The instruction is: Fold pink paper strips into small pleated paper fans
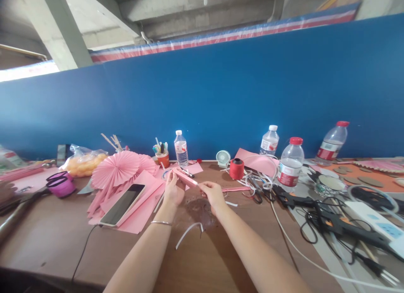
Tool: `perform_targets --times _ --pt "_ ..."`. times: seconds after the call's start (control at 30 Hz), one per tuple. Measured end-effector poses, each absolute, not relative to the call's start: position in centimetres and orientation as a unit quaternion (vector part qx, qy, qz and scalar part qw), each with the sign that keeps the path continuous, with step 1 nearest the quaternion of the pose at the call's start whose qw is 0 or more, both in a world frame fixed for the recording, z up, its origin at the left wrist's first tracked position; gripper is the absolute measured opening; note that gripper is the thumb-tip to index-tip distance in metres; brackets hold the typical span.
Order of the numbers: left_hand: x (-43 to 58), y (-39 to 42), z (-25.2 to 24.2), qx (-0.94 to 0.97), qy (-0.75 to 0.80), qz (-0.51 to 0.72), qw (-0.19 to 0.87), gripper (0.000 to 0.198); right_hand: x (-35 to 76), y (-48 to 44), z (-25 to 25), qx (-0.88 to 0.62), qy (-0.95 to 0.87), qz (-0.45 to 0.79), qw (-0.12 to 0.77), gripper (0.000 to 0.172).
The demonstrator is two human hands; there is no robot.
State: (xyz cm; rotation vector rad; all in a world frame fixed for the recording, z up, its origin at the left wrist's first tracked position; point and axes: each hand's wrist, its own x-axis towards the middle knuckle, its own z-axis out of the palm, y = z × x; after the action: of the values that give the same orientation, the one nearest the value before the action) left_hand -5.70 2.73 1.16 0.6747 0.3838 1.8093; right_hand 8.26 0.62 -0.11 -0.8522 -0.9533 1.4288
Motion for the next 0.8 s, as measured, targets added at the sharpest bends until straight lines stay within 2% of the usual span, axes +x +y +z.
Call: perform_targets --times 0.23,0.37,0.47,0.7,0.8 --pt "-5.4 2.6 1.2 0.270 0.162 0.770 0.555 0.019 8.1 0.6 -0.2 -0.324 -0.410 0.615 0.591 0.024" --pt "-5.8 2.8 1.2 0.250 0.149 0.780 0.554 0.016 8.6 1.0 -0.4 -0.315 -0.375 0.618 0.616 0.032" --pt "-6.0 2.8 1.3 0.236 0.146 0.779 0.562 0.016 9.0 1.4 -0.7 -0.328 -0.356 0.602 0.636 0.026" --pt "-5.4 2.4 1.4 0.223 0.173 0.745 0.605 0.011 8.7 1.0 -0.4 -0.310 -0.444 0.584 0.605 0.033" --pt "-5.1 2.3 1.3 0.225 0.181 0.731 0.619 0.011 8.6 0.5 0.1 -0.285 -0.497 0.573 0.586 0.026"
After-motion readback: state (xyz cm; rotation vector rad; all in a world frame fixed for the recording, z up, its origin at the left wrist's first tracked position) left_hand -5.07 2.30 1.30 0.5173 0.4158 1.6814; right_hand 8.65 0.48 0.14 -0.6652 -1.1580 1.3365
